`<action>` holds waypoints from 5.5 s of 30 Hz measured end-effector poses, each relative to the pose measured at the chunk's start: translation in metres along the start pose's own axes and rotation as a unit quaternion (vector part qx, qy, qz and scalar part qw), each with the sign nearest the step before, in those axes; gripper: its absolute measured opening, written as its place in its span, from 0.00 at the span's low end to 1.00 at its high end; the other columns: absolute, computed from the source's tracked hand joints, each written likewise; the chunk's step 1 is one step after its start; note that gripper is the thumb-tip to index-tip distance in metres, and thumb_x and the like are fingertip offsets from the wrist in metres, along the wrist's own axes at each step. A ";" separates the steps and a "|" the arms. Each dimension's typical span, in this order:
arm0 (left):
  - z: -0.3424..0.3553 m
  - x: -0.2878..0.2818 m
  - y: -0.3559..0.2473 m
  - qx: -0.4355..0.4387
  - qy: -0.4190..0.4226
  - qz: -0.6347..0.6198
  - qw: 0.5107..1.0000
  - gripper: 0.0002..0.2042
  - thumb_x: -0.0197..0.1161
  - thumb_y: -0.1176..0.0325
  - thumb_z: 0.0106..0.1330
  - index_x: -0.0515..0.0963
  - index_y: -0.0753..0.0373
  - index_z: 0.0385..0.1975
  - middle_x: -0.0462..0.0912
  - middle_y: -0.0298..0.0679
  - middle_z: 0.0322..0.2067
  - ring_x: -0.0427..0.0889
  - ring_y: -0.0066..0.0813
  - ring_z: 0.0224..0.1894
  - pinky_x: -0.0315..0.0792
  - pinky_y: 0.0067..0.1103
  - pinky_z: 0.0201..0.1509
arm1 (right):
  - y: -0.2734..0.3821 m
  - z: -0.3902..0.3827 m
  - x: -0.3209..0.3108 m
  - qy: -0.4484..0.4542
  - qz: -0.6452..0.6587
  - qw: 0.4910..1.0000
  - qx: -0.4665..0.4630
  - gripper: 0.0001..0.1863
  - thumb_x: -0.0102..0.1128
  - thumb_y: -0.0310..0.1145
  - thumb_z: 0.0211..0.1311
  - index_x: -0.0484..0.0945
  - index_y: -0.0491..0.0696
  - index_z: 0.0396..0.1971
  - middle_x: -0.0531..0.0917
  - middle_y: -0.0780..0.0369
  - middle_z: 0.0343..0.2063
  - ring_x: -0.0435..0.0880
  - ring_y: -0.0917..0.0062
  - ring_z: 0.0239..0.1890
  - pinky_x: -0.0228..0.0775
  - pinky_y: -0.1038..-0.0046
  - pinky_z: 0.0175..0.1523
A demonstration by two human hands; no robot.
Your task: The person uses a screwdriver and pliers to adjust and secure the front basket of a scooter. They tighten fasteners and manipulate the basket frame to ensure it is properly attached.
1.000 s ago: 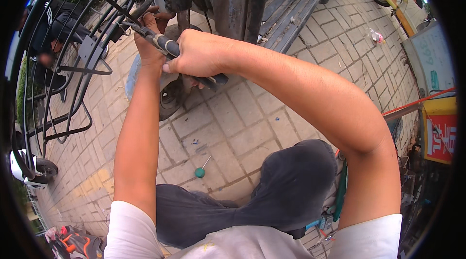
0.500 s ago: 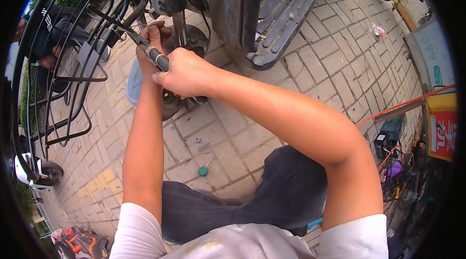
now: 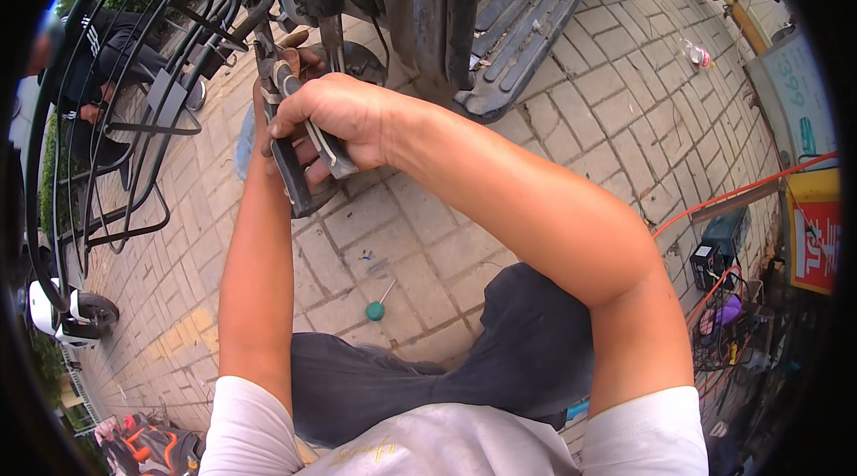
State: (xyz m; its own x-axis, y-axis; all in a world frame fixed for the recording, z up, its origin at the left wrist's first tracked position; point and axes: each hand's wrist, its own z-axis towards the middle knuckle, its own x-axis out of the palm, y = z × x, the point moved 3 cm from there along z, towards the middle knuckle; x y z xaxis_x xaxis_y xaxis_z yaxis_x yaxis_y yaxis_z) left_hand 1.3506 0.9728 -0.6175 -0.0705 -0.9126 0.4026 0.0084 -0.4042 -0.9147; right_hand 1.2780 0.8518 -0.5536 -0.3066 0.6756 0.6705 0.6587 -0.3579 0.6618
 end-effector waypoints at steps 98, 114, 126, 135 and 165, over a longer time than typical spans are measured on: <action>-0.021 -0.002 -0.052 0.103 -0.120 -0.003 0.987 0.13 0.48 0.79 0.58 0.72 0.64 0.43 0.77 0.38 0.44 0.73 0.29 0.50 0.66 0.33 0.56 | -0.001 0.059 -0.082 0.191 -0.205 0.959 -0.034 0.16 0.66 0.32 0.57 0.77 0.38 0.42 0.83 0.55 0.39 0.84 0.69 0.43 0.80 0.67 0.45; -0.007 -0.016 -0.054 0.070 -0.088 -0.006 0.994 0.09 0.47 0.77 0.59 0.72 0.68 0.38 0.77 0.42 0.43 0.73 0.32 0.52 0.69 0.40 0.56 | -0.003 0.066 -0.082 0.161 -0.234 0.956 -0.072 0.19 0.67 0.41 0.59 0.78 0.38 0.35 0.82 0.58 0.27 0.83 0.76 0.28 0.77 0.74 0.31; -0.043 0.042 -0.013 0.056 -0.144 0.098 0.983 0.17 0.64 0.71 0.59 0.70 0.70 0.45 0.74 0.39 0.44 0.71 0.24 0.46 0.65 0.22 0.53 | -0.009 0.064 -0.071 -0.117 -0.488 0.807 -0.311 0.13 0.61 0.34 0.58 0.79 0.36 0.32 0.83 0.50 0.23 0.81 0.66 0.23 0.72 0.67 0.33; -0.005 0.033 0.005 0.121 -0.288 0.231 0.921 0.10 0.64 0.70 0.61 0.72 0.69 0.32 0.78 0.39 0.24 0.76 0.26 0.24 0.71 0.22 0.30 | -0.008 0.053 -0.075 -0.096 -0.521 0.751 -0.394 0.23 0.66 0.33 0.48 0.75 0.38 0.45 0.80 0.48 0.41 0.81 0.58 0.43 0.71 0.65 0.48; -0.025 0.066 -0.001 -0.080 -0.088 -0.170 0.978 0.13 0.63 0.60 0.65 0.70 0.58 0.25 0.73 0.34 0.20 0.77 0.31 0.24 0.77 0.31 0.32 | 0.001 -0.007 -0.102 0.154 -0.138 0.978 -0.004 0.21 0.64 0.42 0.59 0.74 0.41 0.43 0.80 0.56 0.36 0.82 0.65 0.38 0.76 0.61 0.52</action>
State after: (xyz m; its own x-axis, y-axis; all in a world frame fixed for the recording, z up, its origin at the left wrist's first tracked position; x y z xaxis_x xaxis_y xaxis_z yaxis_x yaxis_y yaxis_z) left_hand 1.3211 0.9147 -0.5911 0.1302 -0.7297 0.6712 -0.1421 -0.6838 -0.7157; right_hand 1.3050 0.7784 -0.6186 -0.6658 0.5216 0.5335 0.5159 -0.1948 0.8342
